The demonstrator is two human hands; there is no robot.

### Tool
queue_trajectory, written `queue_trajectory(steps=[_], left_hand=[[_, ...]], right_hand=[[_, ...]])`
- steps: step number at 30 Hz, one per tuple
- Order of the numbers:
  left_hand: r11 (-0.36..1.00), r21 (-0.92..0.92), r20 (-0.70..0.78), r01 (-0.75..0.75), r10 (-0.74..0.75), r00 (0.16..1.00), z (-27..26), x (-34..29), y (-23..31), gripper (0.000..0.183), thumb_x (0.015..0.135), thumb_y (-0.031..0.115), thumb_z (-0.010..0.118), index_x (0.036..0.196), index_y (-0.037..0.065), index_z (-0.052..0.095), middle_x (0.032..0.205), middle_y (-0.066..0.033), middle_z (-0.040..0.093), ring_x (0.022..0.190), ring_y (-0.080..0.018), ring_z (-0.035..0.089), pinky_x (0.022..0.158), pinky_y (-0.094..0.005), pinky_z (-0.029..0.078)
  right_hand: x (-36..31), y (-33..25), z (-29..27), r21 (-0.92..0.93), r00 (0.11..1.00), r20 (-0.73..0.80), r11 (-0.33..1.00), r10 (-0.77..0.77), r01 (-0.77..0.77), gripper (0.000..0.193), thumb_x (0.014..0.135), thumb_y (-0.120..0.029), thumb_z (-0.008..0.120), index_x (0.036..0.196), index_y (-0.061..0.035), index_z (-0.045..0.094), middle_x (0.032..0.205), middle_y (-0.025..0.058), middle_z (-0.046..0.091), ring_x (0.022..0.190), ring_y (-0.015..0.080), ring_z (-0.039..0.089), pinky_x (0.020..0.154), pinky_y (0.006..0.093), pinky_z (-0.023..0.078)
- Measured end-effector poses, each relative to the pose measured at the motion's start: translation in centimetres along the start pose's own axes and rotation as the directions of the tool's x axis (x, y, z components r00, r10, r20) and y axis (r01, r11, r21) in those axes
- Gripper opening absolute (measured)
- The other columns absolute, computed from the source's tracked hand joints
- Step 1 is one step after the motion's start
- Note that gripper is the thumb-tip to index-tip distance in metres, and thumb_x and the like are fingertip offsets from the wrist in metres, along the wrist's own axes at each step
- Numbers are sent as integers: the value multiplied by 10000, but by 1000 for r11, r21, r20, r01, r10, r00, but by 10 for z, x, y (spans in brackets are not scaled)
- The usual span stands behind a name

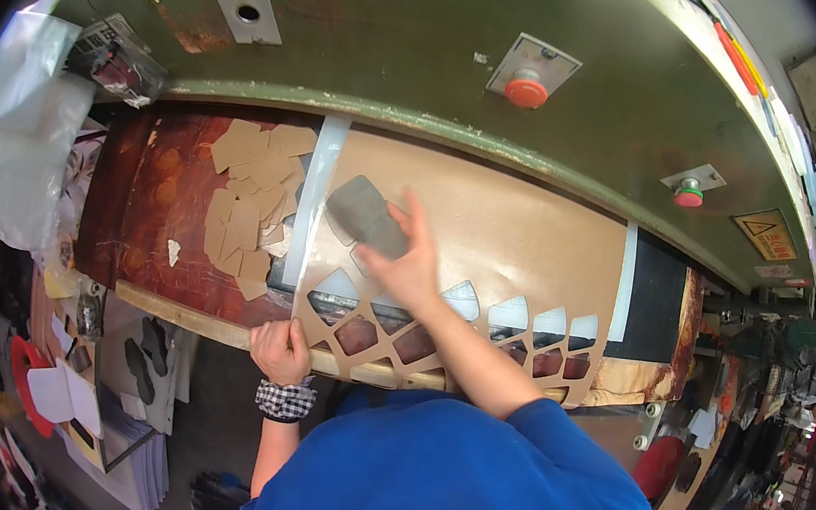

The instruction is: The person operates a die-cutting press to cut shapes from a sheet of material. They place the sheet on the press bed, align it, press the activation button, and remove the cut pieces. The person repeats this process multiple times, handling the cut pieces and the remaining sheet.

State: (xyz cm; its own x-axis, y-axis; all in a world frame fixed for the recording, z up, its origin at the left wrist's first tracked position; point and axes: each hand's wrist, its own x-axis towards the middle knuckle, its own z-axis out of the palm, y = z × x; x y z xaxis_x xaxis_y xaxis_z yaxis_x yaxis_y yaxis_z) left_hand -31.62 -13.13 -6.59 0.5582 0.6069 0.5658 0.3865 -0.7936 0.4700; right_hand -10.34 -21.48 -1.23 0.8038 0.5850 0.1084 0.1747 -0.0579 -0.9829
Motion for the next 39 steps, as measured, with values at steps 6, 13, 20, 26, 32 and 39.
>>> queue_trajectory(steps=[6,13,20,26,32,39], left_hand=[[998,-2,128,60,-59,990,8,3,-7,198,863,96,619,678,66,553,609,-90,532,567,-285,515,598,-397,381],[999,-18,123,32,-29,992,5,8,-9,172,863,92,622,702,59,570,635,-93,557,571,-283,522,592,-396,382],[1000,-3,106,-25,25,994,6,33,-2,169,872,78,617,708,46,592,631,-104,556,583,-289,538,595,-403,390],[1000,-6,85,-14,15,996,48,93,8,199,893,98,600,705,36,592,639,-113,560,595,-305,542,601,-412,393],[997,83,145,-2,-10,989,95,154,8,228,926,139,580,714,58,557,646,-129,547,618,-334,542,603,-438,389],[999,26,83,-21,19,996,101,153,-2,222,947,175,570,759,58,585,668,-125,572,642,-333,553,644,-433,406]], right_hand=[[2,0,-58,-290,995,-86,957,-52,25,978,720,-65,815,1507,-54,234,1313,221,523,1137,360,586,991,396,475],[-17,35,-48,-617,958,-9,755,-286,220,935,690,-63,815,1461,43,296,1381,247,456,1288,381,452,1075,430,396],[30,-37,-216,-390,576,-735,918,-357,71,774,962,-334,570,1510,33,164,1524,250,266,1405,363,309,1148,477,255],[98,-42,-297,-772,512,-603,610,-611,-181,987,959,-453,515,1456,156,-82,1518,397,-16,1444,489,11,1180,532,64],[96,-20,-297,-784,529,-569,609,-630,-119,1026,932,-431,562,1467,127,-113,1535,369,-15,1452,472,20,1180,536,46],[-15,50,-333,-359,497,-858,838,-125,-410,554,936,-331,633,1303,61,495,1165,241,595,1037,301,604,903,370,468]])
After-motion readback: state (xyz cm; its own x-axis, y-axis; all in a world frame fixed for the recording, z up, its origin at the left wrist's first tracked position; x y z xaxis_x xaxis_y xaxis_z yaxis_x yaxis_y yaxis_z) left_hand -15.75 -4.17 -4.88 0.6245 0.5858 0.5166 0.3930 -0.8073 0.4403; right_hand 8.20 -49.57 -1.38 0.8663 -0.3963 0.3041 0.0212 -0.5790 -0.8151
